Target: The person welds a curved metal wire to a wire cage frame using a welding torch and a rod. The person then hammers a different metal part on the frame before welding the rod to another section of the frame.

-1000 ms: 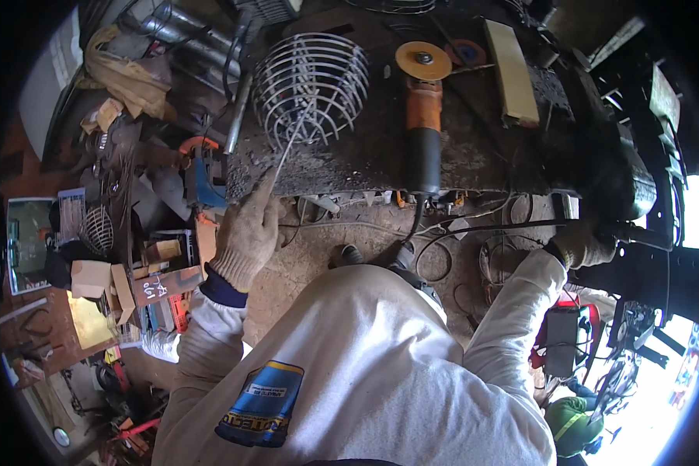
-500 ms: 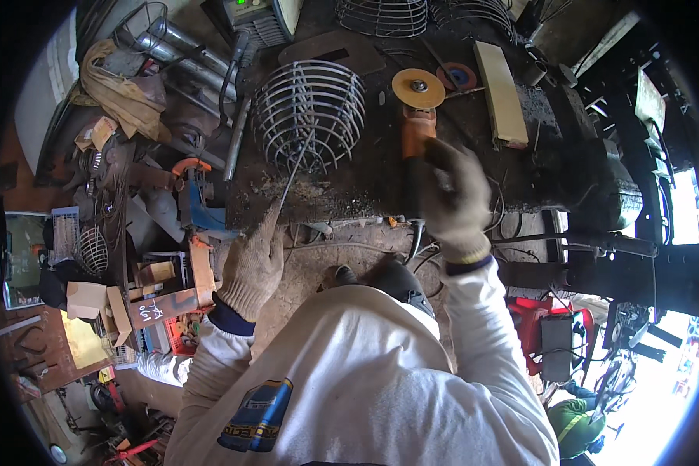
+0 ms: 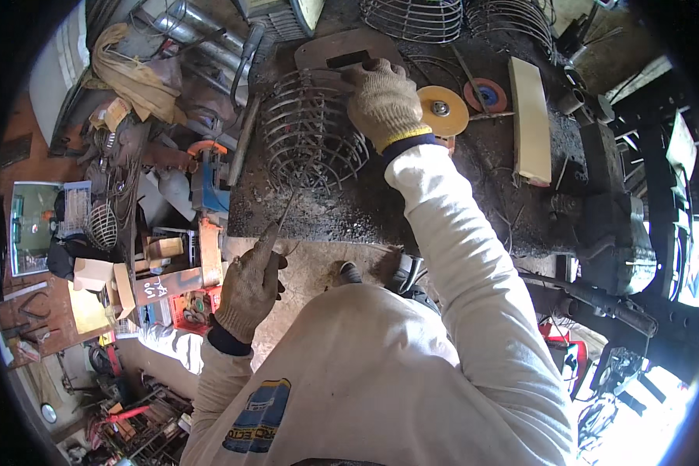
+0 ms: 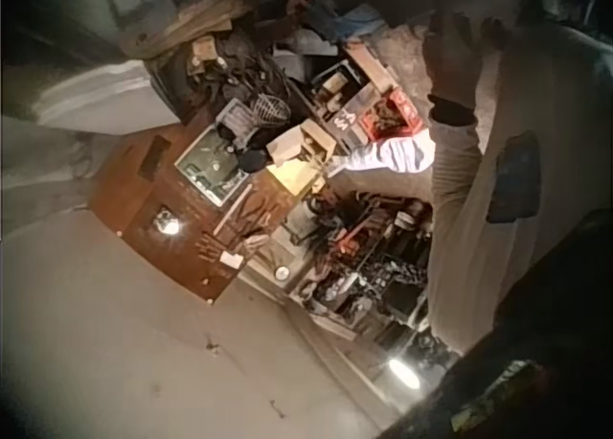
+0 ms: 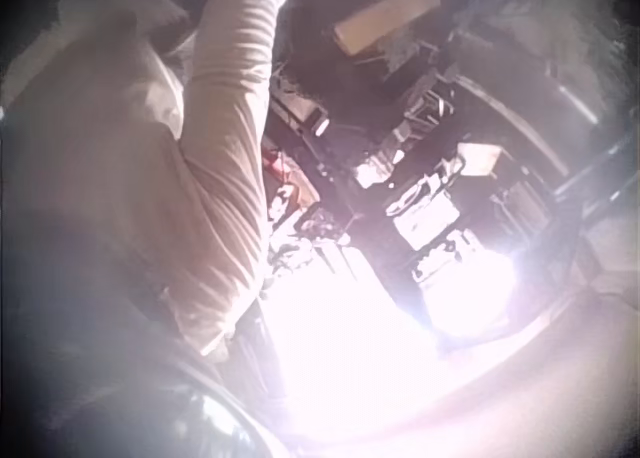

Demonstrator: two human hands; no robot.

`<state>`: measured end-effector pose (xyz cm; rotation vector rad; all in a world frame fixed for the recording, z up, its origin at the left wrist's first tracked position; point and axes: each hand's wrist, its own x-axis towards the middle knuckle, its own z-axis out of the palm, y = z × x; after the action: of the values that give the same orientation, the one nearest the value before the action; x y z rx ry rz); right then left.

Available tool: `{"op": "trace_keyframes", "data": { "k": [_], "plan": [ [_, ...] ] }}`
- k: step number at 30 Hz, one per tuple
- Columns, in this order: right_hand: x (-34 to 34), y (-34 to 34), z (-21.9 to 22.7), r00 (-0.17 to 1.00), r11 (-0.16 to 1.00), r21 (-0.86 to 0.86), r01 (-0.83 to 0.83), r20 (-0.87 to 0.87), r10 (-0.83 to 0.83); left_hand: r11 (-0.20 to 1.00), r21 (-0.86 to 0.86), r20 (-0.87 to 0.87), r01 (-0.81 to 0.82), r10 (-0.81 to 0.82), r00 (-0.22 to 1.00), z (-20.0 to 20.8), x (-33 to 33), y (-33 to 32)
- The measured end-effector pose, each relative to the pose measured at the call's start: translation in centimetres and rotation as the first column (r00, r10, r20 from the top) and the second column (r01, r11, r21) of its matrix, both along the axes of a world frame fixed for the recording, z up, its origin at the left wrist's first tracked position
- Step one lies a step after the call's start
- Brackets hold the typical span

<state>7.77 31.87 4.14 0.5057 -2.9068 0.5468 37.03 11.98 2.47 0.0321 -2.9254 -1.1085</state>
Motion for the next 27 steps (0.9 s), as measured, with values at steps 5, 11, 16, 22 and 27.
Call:
{"op": "trace_keyframes", "data": {
  "k": [5,11,16,22,27],
  "plan": [
    [-0.2,0.3,-0.4,1.000,1.000,0.023,-0.020,0.000,0.020,0.982,-0.182,-0.013,0.056,-0.059,0.998,1.3,-0.6,0.5],
    [1.1,0.8,0.6,0.997,0.995,-0.063,-0.074,-0.031,0.072,0.990,0.108,0.119,-0.088,0.075,0.990,0.6,0.1,0.3],
    [1.2,1.0,-0.7,0.991,0.996,-0.018,-0.089,-0.101,0.087,0.994,0.104,0.024,-0.014,0.011,1.000,0.9,-0.4,0.3],
    [2.8,0.8,0.4,0.983,0.982,-0.137,-0.133,-0.140,0.114,0.960,-0.264,-0.102,0.089,-0.120,0.988,1.7,-0.7,0.2],
    [2.8,0.8,-0.2,0.984,0.980,-0.140,-0.141,-0.130,0.123,0.979,-0.200,-0.032,0.041,-0.048,0.998,1.2,-0.2,0.2]
  ]
}}
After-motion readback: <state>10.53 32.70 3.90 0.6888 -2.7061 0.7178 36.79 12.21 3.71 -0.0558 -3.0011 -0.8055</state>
